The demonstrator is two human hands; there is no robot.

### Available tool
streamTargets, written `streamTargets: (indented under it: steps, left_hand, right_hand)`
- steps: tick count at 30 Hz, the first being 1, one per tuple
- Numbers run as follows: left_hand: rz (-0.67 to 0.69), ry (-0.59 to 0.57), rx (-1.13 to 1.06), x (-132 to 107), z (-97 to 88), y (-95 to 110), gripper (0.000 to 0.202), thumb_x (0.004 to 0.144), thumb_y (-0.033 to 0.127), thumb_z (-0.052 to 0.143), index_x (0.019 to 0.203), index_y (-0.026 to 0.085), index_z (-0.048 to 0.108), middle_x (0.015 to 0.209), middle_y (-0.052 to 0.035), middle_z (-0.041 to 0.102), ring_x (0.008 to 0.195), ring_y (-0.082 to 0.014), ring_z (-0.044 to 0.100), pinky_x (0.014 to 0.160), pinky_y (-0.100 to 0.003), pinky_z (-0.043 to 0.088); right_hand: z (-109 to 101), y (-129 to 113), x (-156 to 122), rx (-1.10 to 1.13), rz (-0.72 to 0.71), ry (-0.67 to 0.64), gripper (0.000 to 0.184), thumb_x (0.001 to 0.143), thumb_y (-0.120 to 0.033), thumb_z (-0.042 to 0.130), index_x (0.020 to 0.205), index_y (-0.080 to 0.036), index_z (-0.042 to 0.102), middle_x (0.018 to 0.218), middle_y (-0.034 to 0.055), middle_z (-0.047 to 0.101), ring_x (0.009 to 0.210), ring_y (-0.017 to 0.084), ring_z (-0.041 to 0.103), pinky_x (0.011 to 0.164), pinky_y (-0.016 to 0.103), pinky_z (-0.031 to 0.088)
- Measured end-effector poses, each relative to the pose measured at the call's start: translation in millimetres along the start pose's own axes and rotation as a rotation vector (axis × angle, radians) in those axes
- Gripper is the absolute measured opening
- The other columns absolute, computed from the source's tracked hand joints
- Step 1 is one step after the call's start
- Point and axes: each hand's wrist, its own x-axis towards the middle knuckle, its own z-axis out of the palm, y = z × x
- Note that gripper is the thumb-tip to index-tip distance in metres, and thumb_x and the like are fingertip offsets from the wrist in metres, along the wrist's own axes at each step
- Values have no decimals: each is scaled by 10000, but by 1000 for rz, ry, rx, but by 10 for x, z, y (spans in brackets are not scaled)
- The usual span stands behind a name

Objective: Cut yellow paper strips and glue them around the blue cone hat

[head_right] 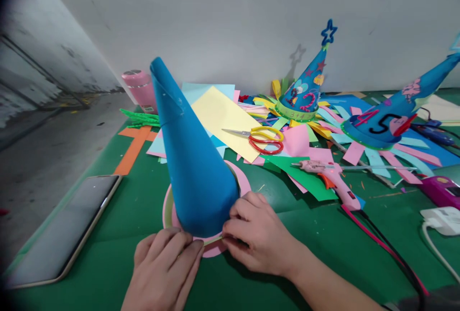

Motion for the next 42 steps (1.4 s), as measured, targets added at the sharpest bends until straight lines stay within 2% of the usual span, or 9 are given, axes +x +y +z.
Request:
streamTargets:
  steps: [9, 16, 28, 31, 33, 35, 37, 40, 42]
  left_hand:
    - [-9, 31, 22, 16, 5, 37, 257, 879, 195, 370, 821, 218, 620, 727, -6, 602, 786, -194, 522, 710, -370, 302]
    - [22, 89, 64, 35, 41, 39, 229, 847, 150, 403, 794, 201, 621, 733, -12, 618, 806, -201, 517, 718, -366, 313]
    - [15, 60, 38, 23, 42, 37, 275, 857, 159, 357, 805, 217, 621, 756, -12, 631, 810, -197, 525, 720, -360, 309]
    - [29, 78, 94, 10, 13, 25, 224, 849, 152, 401, 876, 218, 613, 808, -23, 633, 824, -209, 531, 720, -366, 324]
    - [51, 134, 152, -21, -29, -11, 178, 823, 176, 491, 973, 195, 585, 887, -62, 625, 853, -228, 535, 725, -376, 344]
    - [61, 181, 185, -74, -81, -74, 242, 777, 198, 582, 1013, 152, 555, 930, -102, 609, 869, -241, 538, 727, -381, 361]
    - [52, 158, 185, -140, -129, -144, 244, 753, 225, 615, 977, 148, 558, 924, -98, 612, 868, -239, 541, 723, -372, 365]
    - [30, 28, 168, -240, -160, -207, 175, 761, 270, 601, 923, 208, 580, 887, -26, 644, 871, -226, 548, 737, -362, 344]
    - [12, -7, 154, -294, -151, -204, 129, 780, 269, 581, 903, 232, 589, 866, 13, 662, 875, -216, 557, 757, -367, 327]
  right_hand:
    - [-25, -4, 5, 23, -14, -10, 133, 768, -216, 571, 898, -206, 594, 803, 31, 551, 754, 167, 425, 655, 336, 315]
    - [-17, -17, 21, 25, -6, -32, 116, 777, -210, 559, 883, -201, 606, 793, 35, 549, 753, 166, 428, 656, 335, 317]
    - [56, -59, 28, -54, 6, -53, 98, 806, -250, 540, 856, -226, 620, 746, 16, 531, 731, 158, 416, 641, 321, 298]
    - [72, -56, 35, -63, -28, -36, 80, 809, -227, 536, 807, -214, 615, 731, 10, 526, 720, 149, 409, 639, 315, 297]
    - [73, -50, 36, -58, -46, -37, 78, 807, -212, 535, 810, -209, 613, 734, 11, 524, 720, 148, 405, 643, 314, 301]
    - [69, -45, 36, -56, -48, -31, 87, 804, -197, 535, 829, -212, 617, 735, 14, 521, 719, 150, 404, 638, 313, 303]
    - [66, -40, 34, -54, -47, -33, 108, 801, -182, 533, 848, -219, 623, 735, 17, 520, 716, 152, 404, 627, 312, 302]
    - [71, -33, 30, -48, -35, -52, 127, 794, -169, 537, 856, -225, 633, 732, 20, 519, 717, 153, 407, 627, 312, 305]
    - [80, -26, 26, -50, -32, -55, 124, 788, -172, 547, 853, -226, 637, 731, 20, 522, 714, 152, 410, 630, 312, 307]
